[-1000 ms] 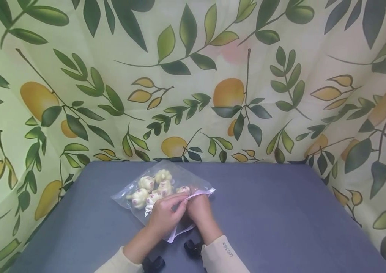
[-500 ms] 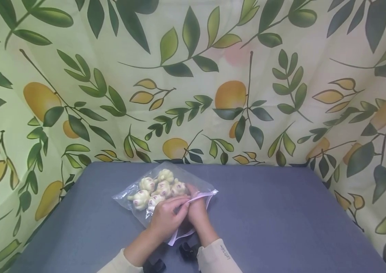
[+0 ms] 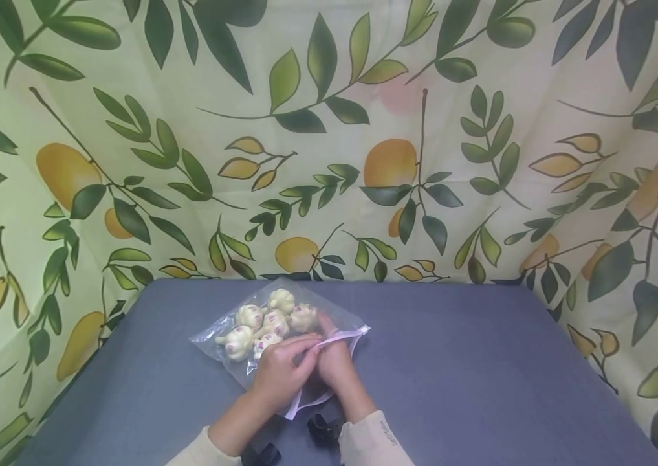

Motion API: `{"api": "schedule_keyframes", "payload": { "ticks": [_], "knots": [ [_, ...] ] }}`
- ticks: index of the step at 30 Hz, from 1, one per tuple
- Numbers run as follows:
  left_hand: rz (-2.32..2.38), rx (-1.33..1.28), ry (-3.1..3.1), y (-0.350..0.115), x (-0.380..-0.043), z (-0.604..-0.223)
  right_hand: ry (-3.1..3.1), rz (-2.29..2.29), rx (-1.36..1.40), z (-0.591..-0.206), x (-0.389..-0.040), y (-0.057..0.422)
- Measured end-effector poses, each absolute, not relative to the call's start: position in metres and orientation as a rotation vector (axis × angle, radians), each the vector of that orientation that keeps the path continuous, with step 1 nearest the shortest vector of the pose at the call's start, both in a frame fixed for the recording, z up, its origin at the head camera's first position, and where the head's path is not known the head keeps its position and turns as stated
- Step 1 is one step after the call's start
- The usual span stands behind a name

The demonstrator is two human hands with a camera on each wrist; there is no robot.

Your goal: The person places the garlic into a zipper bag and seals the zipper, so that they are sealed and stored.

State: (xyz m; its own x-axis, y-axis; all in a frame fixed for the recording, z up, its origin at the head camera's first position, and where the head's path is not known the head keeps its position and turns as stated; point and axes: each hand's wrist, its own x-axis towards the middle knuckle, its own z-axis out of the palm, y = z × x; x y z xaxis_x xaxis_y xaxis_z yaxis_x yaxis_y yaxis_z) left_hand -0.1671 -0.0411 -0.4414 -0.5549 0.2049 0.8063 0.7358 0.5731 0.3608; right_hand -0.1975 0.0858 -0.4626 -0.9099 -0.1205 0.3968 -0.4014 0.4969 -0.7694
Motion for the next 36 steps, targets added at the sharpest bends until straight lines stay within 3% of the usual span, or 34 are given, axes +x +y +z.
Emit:
{"api": "schedule_keyframes", "payload": {
  "ticks": [5, 15, 19, 28, 36],
  "knots": [
    [-0.917, -0.744, -2.071, -0.042, -0.167, -0.441, -2.518, 1.399, 0.451, -0.455, -0.193, 0.094],
    [-0.92, -0.715, -2.077, -0.047, -0.168, -0.437, -2.843, 1.267, 0.909, -0.415, -0.185, 0.141],
    [-0.925, -0.712, -2.077, -0.046, -0.166, -0.437, -2.882, 1.382, 0.759, -0.405, -0.185, 0.172],
    [-0.902, -0.728, -2.078, -0.044, -0.165, -0.443, -2.954, 1.618, 0.006, -0.42, -0.186, 0.191],
    [-0.926, -0.798, -2.185, -0.042, -0.161, -0.437, -2.837, 1.707, -0.06, -0.437, -0.194, 0.174]
  ]
}}
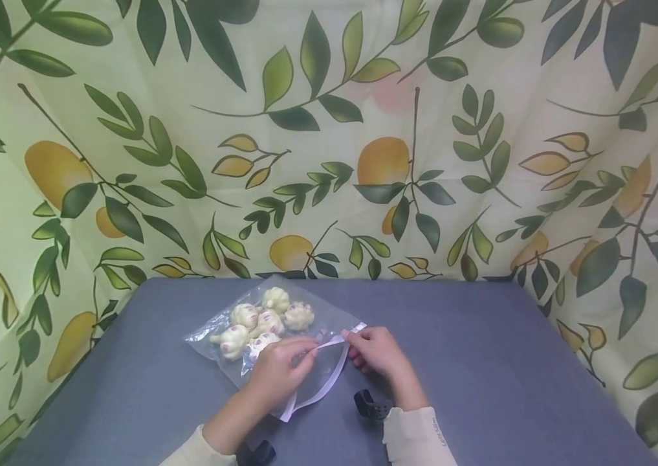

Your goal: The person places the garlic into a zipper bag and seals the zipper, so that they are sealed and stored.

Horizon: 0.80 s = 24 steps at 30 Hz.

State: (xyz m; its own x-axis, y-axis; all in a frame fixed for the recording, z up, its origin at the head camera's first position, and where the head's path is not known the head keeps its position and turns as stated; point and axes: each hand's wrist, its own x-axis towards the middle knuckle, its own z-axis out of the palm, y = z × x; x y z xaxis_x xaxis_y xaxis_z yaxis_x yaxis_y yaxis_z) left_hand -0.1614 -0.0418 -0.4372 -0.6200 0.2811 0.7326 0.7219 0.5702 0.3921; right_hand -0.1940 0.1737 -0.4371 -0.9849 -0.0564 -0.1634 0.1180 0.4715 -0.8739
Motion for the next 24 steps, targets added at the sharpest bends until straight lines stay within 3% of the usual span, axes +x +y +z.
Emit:
{"api": "schedule_keyframes", "payload": {
  "ticks": [24],
  "knots": [
    [-0.741, -0.957, -2.897, -0.03, -0.148, -0.443, 2.356, -2.056, 0.312, -0.454, -0.204, 0.162]
  ]
}}
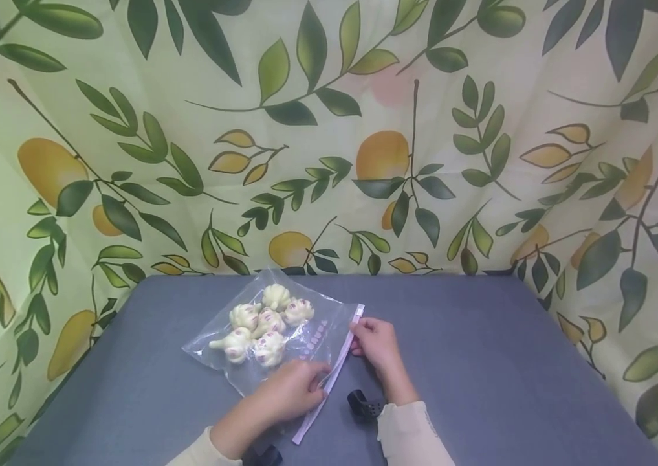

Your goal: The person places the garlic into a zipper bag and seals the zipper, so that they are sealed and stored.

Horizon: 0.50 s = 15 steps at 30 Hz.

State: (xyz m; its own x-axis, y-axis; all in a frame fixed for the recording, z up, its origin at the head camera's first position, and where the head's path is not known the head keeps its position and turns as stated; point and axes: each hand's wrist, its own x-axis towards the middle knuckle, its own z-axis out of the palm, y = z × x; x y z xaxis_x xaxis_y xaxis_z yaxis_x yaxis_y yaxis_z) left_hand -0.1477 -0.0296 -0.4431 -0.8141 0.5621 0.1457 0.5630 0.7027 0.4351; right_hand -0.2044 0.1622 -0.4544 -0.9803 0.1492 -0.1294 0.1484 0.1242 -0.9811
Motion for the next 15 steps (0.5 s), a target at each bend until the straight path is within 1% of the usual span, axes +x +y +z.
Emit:
{"api": "schedule_keyframes", "payload": {
  "ticks": [11, 15],
  "knots": [
    [-0.518, -1.036, -3.03, -0.023, -0.134, -0.435, -2.307, 2.065, -0.31, -0.461, -0.208, 0.162],
    [-0.482, -1.13, -3.043, -0.024, -0.133, -0.432, -2.301, 2.069, -0.298, -0.463, -0.208, 0.162]
  ]
}}
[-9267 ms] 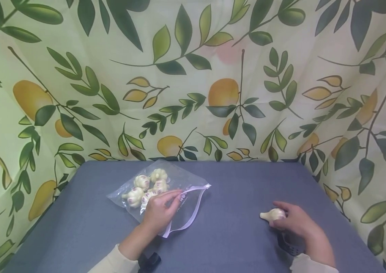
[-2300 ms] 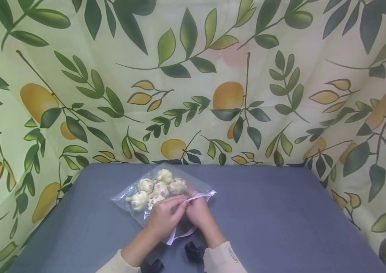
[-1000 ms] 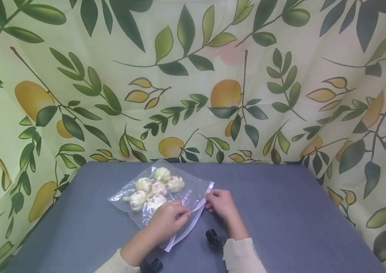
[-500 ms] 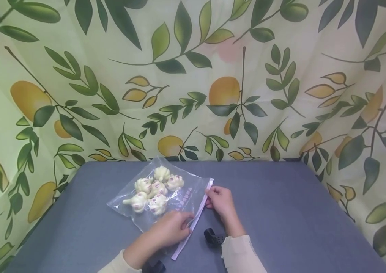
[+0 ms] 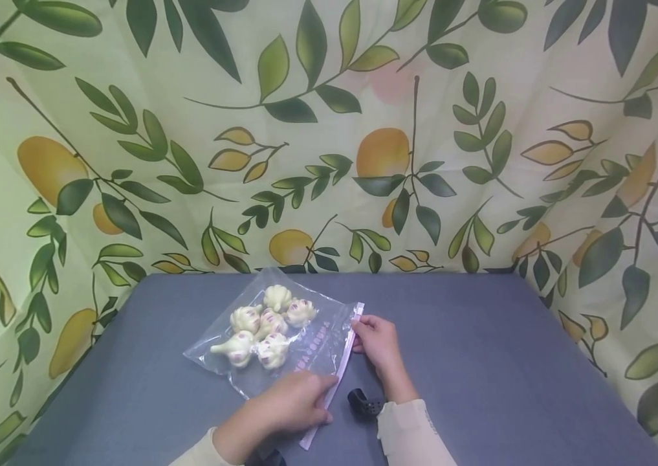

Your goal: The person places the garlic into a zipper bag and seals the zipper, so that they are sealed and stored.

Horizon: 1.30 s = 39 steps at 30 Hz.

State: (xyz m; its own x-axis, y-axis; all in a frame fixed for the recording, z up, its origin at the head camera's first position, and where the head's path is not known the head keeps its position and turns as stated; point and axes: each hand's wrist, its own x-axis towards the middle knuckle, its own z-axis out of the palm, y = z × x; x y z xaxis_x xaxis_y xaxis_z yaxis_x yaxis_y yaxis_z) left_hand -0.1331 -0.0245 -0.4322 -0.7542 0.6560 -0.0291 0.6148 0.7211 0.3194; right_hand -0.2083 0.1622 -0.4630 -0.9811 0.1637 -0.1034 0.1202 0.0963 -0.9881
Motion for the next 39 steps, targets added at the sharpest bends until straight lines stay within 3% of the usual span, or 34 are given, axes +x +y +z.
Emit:
{"api": "schedule_keyframes", "payload": {
  "ticks": [21, 31, 39],
  "knots": [
    [0.58, 1.139, 2.449, -0.018, -0.157, -0.418, -2.184, 2.156, -0.254, -0.47, -0.212, 0.163],
    [0.916, 0.922, 2.61, -0.007, -0.224, -0.382, -2.169, 2.121, -0.19, -0.471, -0.214, 0.169],
    [1.056, 0.771, 2.676, 0.012, -0.266, -0.391, -2.161, 2.135, -0.142, -0.47, -0.214, 0.17]
  ]
}}
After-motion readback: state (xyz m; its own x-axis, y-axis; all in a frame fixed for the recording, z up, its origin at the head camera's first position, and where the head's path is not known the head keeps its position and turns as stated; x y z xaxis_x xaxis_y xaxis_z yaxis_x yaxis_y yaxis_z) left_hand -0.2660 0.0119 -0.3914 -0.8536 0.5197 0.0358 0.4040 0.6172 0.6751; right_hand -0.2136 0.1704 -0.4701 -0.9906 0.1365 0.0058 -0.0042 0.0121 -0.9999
